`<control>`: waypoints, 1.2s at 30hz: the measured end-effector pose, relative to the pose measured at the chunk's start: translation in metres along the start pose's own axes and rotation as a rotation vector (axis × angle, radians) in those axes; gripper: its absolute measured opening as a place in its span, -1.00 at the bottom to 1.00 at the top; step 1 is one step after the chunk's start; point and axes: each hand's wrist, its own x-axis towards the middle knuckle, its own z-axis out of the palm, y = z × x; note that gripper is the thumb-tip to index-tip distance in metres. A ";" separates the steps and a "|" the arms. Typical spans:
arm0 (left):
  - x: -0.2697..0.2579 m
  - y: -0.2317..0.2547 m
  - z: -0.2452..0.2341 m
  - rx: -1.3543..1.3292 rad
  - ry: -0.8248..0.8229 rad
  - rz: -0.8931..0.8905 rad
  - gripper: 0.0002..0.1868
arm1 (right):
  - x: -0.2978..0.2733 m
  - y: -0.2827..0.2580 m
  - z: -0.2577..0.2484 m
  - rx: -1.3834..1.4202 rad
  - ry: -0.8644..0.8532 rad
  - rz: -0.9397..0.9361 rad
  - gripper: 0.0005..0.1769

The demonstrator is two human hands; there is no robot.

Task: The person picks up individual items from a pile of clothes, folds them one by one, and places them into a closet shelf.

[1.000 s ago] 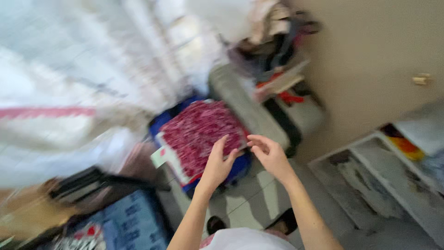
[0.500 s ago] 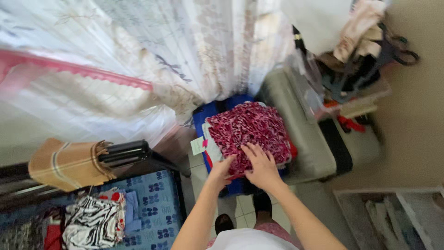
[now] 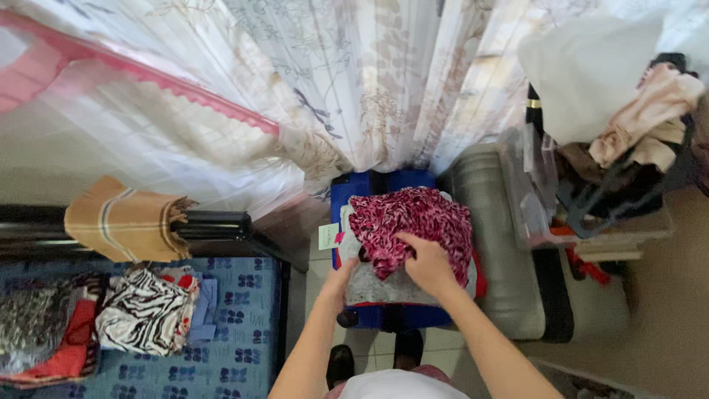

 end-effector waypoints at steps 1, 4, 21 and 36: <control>-0.004 -0.002 0.002 0.002 -0.021 -0.020 -0.40 | -0.001 0.003 0.007 0.029 0.006 -0.097 -0.45; -0.012 0.004 0.013 0.047 -0.033 -0.112 -0.43 | -0.010 0.006 0.025 -0.100 0.115 -0.467 -0.30; -0.026 0.036 0.021 -0.343 0.003 -0.067 -0.25 | 0.042 0.016 -0.045 0.026 0.006 -0.044 -0.50; 0.026 0.004 0.086 -0.127 -0.172 0.019 -0.43 | -0.009 0.055 0.014 0.000 0.011 -0.644 -0.29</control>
